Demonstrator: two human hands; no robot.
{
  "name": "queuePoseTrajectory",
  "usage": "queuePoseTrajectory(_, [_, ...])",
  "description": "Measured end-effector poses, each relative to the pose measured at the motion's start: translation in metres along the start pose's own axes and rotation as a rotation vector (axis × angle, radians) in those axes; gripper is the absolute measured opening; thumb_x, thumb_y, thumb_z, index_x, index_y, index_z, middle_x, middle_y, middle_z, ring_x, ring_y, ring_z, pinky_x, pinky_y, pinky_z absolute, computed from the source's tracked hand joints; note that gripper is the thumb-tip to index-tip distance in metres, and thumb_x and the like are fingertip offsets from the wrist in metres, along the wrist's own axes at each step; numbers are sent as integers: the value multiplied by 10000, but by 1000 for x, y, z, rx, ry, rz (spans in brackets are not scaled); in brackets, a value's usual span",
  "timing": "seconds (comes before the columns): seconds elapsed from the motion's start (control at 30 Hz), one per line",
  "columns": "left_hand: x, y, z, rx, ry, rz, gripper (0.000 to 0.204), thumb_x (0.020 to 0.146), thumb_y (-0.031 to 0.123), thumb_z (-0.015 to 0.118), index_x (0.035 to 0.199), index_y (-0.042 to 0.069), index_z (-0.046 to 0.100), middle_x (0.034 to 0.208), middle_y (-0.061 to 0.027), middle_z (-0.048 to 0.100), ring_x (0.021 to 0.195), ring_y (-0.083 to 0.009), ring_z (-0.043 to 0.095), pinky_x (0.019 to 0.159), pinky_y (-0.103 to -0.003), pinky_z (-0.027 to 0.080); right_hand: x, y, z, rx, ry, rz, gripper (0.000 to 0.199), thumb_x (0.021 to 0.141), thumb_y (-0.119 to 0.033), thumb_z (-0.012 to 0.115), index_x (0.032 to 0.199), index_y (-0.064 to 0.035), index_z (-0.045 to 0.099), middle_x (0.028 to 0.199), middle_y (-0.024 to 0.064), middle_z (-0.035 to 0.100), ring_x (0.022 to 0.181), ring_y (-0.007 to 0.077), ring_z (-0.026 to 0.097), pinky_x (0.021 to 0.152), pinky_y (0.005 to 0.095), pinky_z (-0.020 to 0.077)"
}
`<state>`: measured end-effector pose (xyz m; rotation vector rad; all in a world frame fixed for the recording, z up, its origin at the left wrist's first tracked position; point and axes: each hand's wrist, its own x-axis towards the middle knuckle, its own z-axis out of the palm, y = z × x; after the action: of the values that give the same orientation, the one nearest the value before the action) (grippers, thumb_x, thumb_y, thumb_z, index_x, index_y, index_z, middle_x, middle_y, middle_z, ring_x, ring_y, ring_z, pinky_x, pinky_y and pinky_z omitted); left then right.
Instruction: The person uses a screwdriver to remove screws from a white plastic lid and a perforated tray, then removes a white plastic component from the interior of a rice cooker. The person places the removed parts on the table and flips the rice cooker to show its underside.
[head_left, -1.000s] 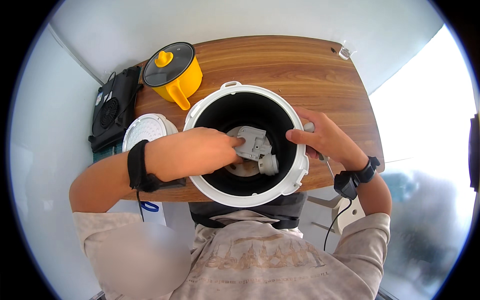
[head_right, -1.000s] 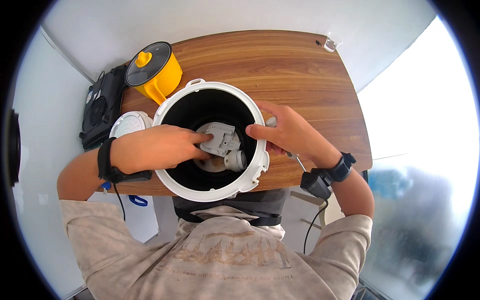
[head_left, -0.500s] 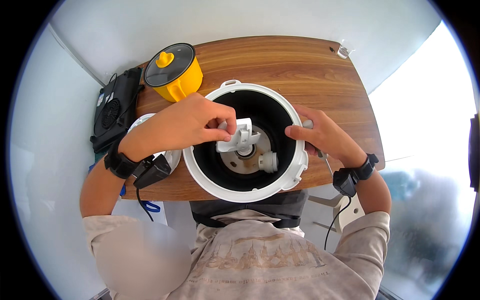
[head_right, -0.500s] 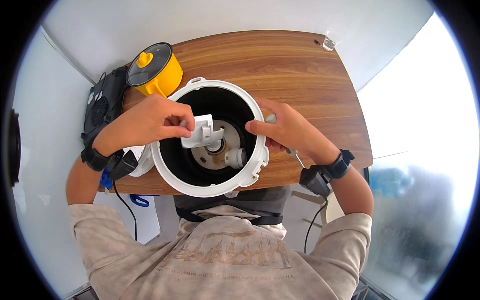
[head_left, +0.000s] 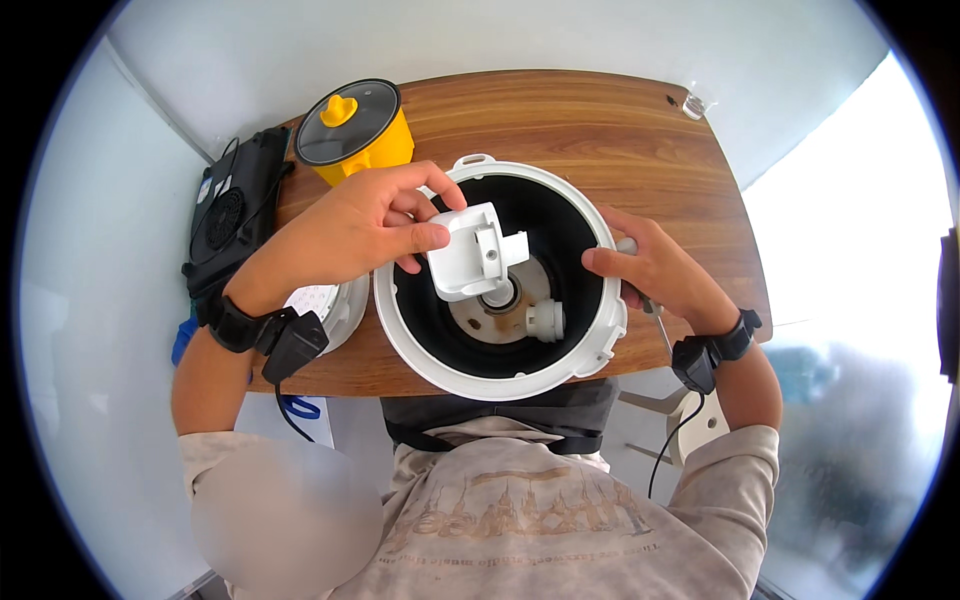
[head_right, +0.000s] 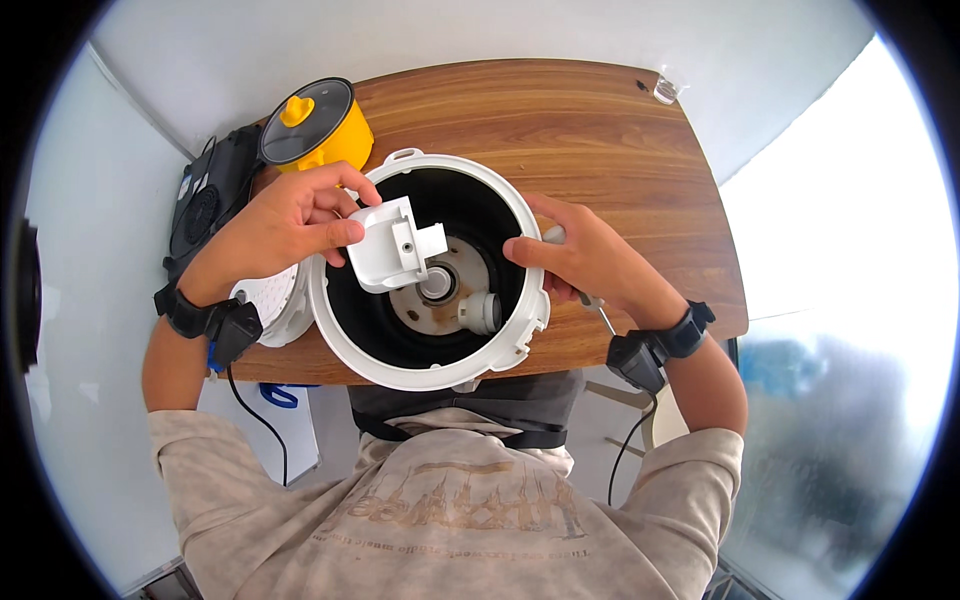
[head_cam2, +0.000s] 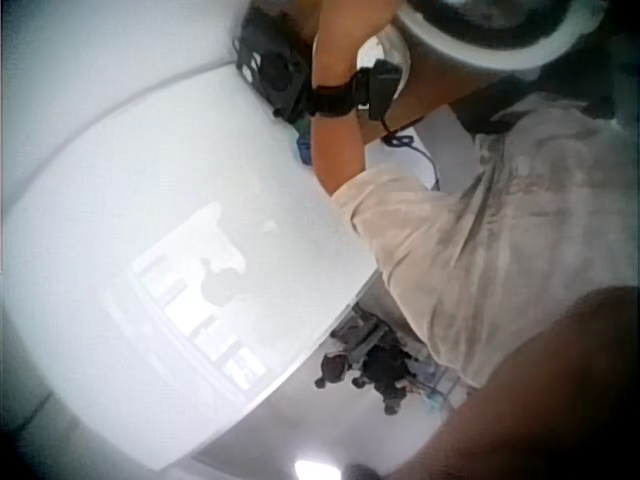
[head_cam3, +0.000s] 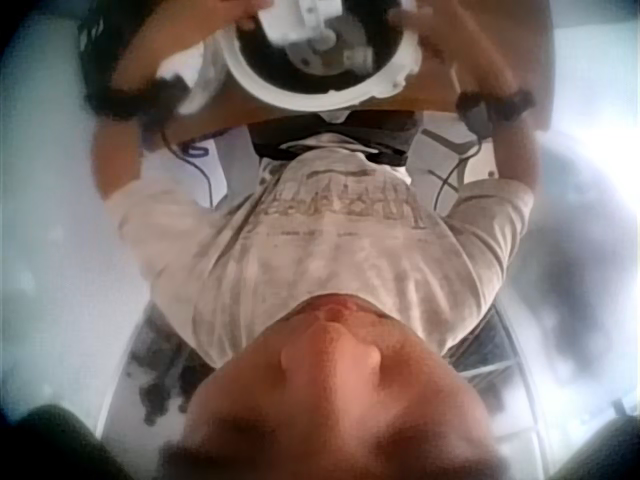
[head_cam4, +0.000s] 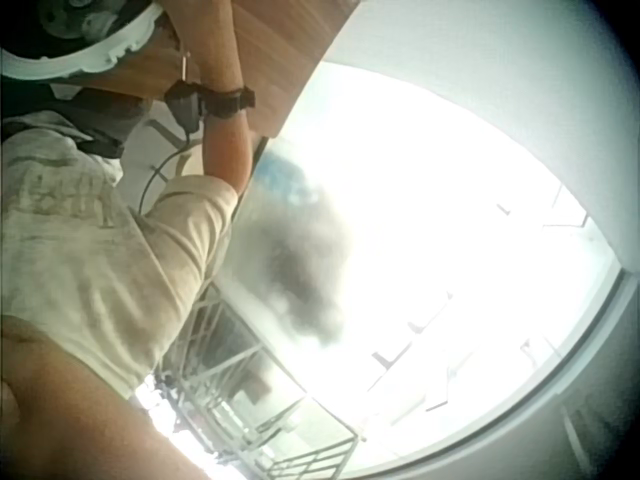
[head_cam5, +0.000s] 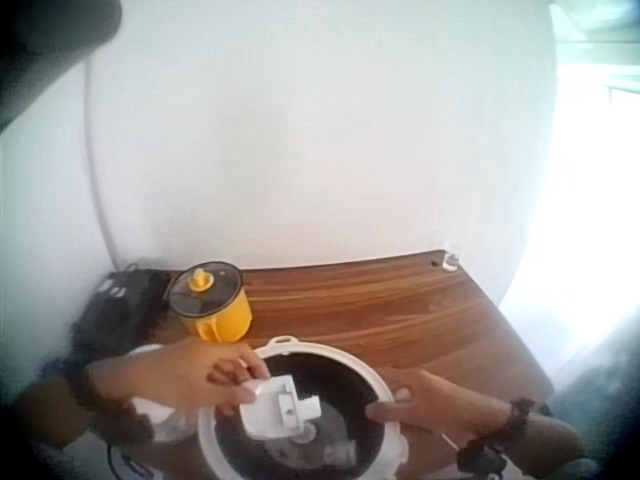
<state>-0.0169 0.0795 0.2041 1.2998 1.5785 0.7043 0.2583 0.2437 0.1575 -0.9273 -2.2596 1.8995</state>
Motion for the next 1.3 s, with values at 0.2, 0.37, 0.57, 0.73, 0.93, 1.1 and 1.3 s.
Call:
queuePoseTrajectory(0.2, [-5, -6, 1, -77, 23, 9, 404, 1002, 162, 662, 1377, 38, 577, 973, -47, 693, 854, -101, 662, 747, -247, 585, 1, 1, 0, -12, 0, -1, 511, 970, -262, 690, 1413, -48, 550, 671, 13, 620, 484, 50, 502, 437, 210, 400])
queuePoseTrajectory(0.37, [-15, -9, -5, -40, 79, 29, 372, 993, 123, 655, 1346, 15, 608, 1062, -71, 716, 914, -113, 683, 804, -260, 586, 1, 4, 0, -15, 5, -19, 507, 967, -267, 696, 1401, -45, 556, 662, 12, 618, 481, 49, 500, 433, 212, 393])
queuePoseTrajectory(0.57, [-36, -8, -13, -115, 202, 37, 402, 966, 166, 702, 1318, -8, 615, 1073, -76, 725, 896, -112, 684, 797, -262, 574, 1, 1, 1, -13, 11, -7, 503, 958, -255, 695, 1396, -47, 563, 665, 8, 615, 477, 52, 489, 432, 216, 380])
queuePoseTrajectory(0.73, [-51, -17, -11, -287, 227, 10, 435, 953, 217, 733, 1310, -4, 622, 1069, -77, 730, 898, -109, 691, 788, -259, 581, 2, -1, 2, -13, 26, -1, 478, 951, -241, 688, 1374, -45, 580, 665, 2, 607, 475, 51, 478, 434, 217, 372])
queuePoseTrajectory(0.93, [-53, -34, -7, -390, 194, 34, 473, 951, 281, 736, 1324, 11, 631, 1076, -74, 736, 909, -108, 703, 759, -247, 591, 0, -3, 5, -45, 59, 23, 433, 943, -249, 685, 1318, -47, 611, 659, -5, 601, 460, 46, 457, 432, 213, 357])
queuePoseTrajectory(1.1, [-54, -43, -6, -423, 230, 52, 657, 848, 432, 818, 1275, -35, 643, 1046, -69, 736, 791, -86, 716, 662, -215, 607, 1, -1, 5, -52, 60, 16, 419, 943, -267, 682, 1293, -46, 622, 659, -6, 605, 452, 43, 449, 432, 204, 349])
queuePoseTrajectory(1.3, [-58, -40, -9, -416, 216, 91, 630, 843, 441, 815, 1252, -17, 672, 1055, -86, 739, 820, -105, 722, 679, -223, 609, 1, 3, 6, -58, 80, 21, 431, 947, -263, 675, 1317, -50, 616, 668, -7, 610, 457, 36, 453, 432, 195, 346])
